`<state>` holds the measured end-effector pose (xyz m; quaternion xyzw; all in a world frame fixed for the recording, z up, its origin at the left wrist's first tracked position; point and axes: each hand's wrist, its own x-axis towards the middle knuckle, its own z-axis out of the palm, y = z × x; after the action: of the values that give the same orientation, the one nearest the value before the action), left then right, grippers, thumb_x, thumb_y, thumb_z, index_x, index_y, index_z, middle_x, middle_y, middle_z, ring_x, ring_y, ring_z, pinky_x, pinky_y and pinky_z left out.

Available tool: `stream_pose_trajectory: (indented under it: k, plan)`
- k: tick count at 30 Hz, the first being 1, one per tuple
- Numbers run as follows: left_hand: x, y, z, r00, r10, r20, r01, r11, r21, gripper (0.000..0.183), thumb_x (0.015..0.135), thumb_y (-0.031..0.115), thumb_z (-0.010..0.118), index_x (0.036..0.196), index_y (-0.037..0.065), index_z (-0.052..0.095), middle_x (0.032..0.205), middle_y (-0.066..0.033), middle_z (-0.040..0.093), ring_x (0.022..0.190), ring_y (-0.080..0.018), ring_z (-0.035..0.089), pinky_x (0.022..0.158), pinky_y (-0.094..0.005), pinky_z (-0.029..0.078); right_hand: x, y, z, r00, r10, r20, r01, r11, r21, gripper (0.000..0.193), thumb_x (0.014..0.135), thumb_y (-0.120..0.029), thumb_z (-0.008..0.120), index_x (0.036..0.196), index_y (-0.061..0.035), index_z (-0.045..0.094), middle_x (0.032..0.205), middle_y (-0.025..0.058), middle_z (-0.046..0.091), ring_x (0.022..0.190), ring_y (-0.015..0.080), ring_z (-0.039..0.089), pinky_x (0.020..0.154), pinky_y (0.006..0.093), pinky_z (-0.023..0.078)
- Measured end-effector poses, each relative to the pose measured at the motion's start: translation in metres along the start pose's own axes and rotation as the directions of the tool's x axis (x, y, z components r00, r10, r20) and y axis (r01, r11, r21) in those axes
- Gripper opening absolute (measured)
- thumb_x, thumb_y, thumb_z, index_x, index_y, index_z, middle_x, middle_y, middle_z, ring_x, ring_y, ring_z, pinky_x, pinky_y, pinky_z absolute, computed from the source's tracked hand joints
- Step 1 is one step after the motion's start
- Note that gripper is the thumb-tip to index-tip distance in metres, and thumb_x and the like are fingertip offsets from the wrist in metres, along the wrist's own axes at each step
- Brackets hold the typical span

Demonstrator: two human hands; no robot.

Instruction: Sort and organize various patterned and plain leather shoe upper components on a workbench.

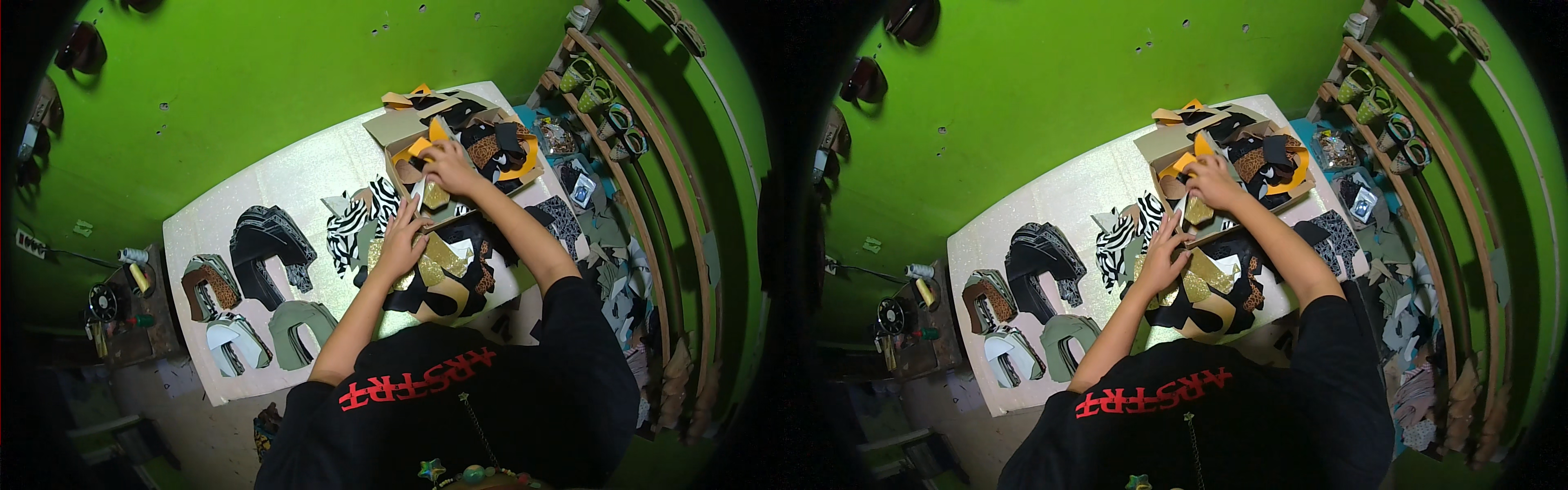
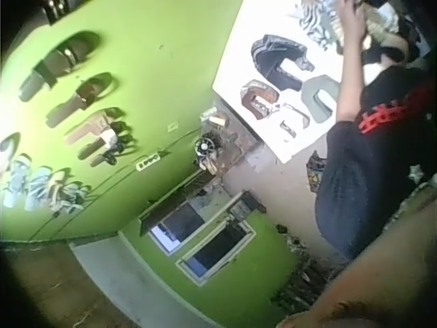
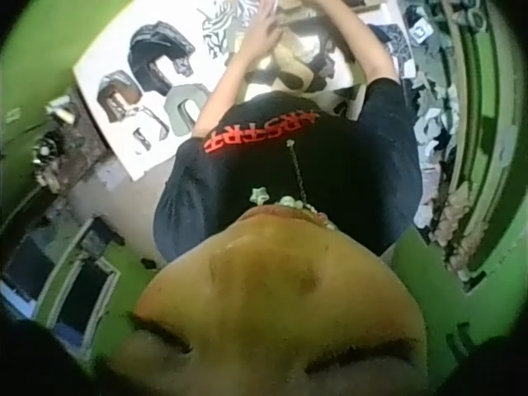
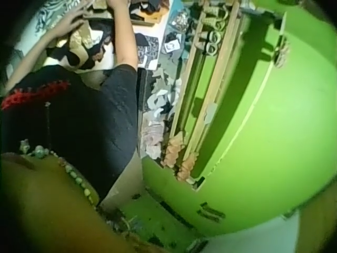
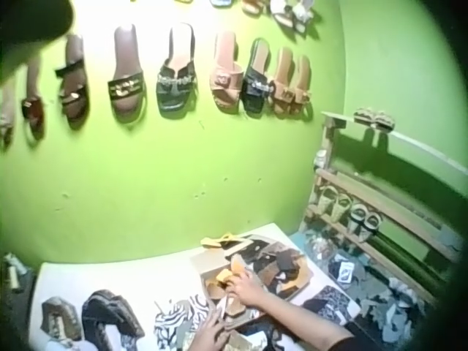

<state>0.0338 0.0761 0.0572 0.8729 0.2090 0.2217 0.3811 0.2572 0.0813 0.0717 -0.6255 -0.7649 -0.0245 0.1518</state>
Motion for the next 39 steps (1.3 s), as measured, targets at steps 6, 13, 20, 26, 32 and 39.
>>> stream_pose_trajectory:
  k: [6, 13, 20, 26, 32, 39]
  plan:
    - [-0.001, -0.004, 0.000, 1.000, -0.006, 0.030, 0.005, 0.999, 0.034, 0.028, 0.075, 0.011, 0.059, 0.103, 0.014, 0.056, 0.143, -0.0087, 0.021, 0.132, -0.0349, 0.015, 0.102, -0.0512, 0.020, 0.005, 0.014, -0.031, 0.974, 0.210, -0.089, -0.206, 0.977, 0.059, 0.016, 0.074, -0.024, 0.060, 0.081, -0.0106, 0.066, 0.107, -0.0003, 0.054, 0.110, 0.0262, 0.036, 0.093, 0.0447, 0.022]
    - [-0.001, -0.006, 0.002, 1.000, 0.007, 0.014, -0.007, 1.000, 0.015, 0.030, 0.074, 0.010, 0.059, 0.103, 0.014, 0.056, 0.143, -0.0087, 0.021, 0.131, -0.0354, 0.015, 0.102, -0.0514, 0.019, -0.001, 0.030, -0.039, 0.914, 0.405, 0.039, -0.385, 0.829, 0.406, 0.023, 0.075, -0.033, 0.059, 0.083, -0.0128, 0.067, 0.107, -0.0007, 0.056, 0.107, 0.0261, 0.036, 0.095, 0.0417, 0.022]
    - [-0.001, -0.002, 0.002, 1.000, 0.003, 0.027, -0.003, 1.000, 0.010, 0.032, 0.072, 0.008, 0.059, 0.104, 0.013, 0.056, 0.143, -0.0098, 0.021, 0.132, -0.0356, 0.015, 0.102, -0.0510, 0.018, -0.006, 0.036, -0.032, 0.911, 0.407, -0.067, -0.262, 0.696, 0.669, 0.015, 0.071, -0.025, 0.064, 0.076, -0.0115, 0.069, 0.096, 0.0035, 0.061, 0.095, 0.0229, 0.049, 0.089, 0.0323, 0.034]
    - [-0.001, -0.006, 0.004, 1.000, 0.012, 0.017, -0.012, 1.000, 0.021, 0.030, 0.073, 0.009, 0.059, 0.103, 0.013, 0.057, 0.143, -0.0111, 0.021, 0.131, -0.0366, 0.015, 0.103, -0.0475, 0.019, -0.011, 0.023, -0.045, 0.854, 0.456, -0.252, -0.305, 0.829, 0.469, 0.014, 0.071, -0.020, 0.064, 0.078, -0.0082, 0.069, 0.086, 0.0046, 0.063, 0.086, 0.0215, 0.057, 0.080, 0.0307, 0.041]
    - [-0.001, -0.008, 0.007, 1.000, 0.024, 0.008, -0.024, 1.000, 0.014, 0.029, 0.074, 0.011, 0.060, 0.103, 0.012, 0.057, 0.143, -0.0092, 0.020, 0.131, -0.0358, 0.015, 0.102, -0.0509, 0.019, -0.020, 0.024, -0.043, 0.756, 0.590, -0.283, -0.281, 0.683, 0.674, 0.022, 0.078, -0.017, 0.063, 0.085, 0.0032, 0.064, 0.078, 0.0070, 0.063, 0.071, 0.0120, 0.057, 0.066, 0.0242, 0.044]
    - [0.000, -0.004, 0.005, 1.000, 0.017, 0.024, -0.017, 1.000, 0.018, 0.030, 0.074, 0.010, 0.059, 0.104, 0.012, 0.056, 0.143, -0.0095, 0.020, 0.131, -0.0364, 0.014, 0.101, -0.0537, 0.019, -0.021, 0.023, -0.054, 0.617, 0.715, -0.328, -0.327, 0.612, 0.720, 0.021, 0.076, -0.019, 0.064, 0.083, 0.0004, 0.062, 0.060, 0.0039, 0.057, 0.053, 0.0091, 0.050, 0.053, 0.0240, 0.042]
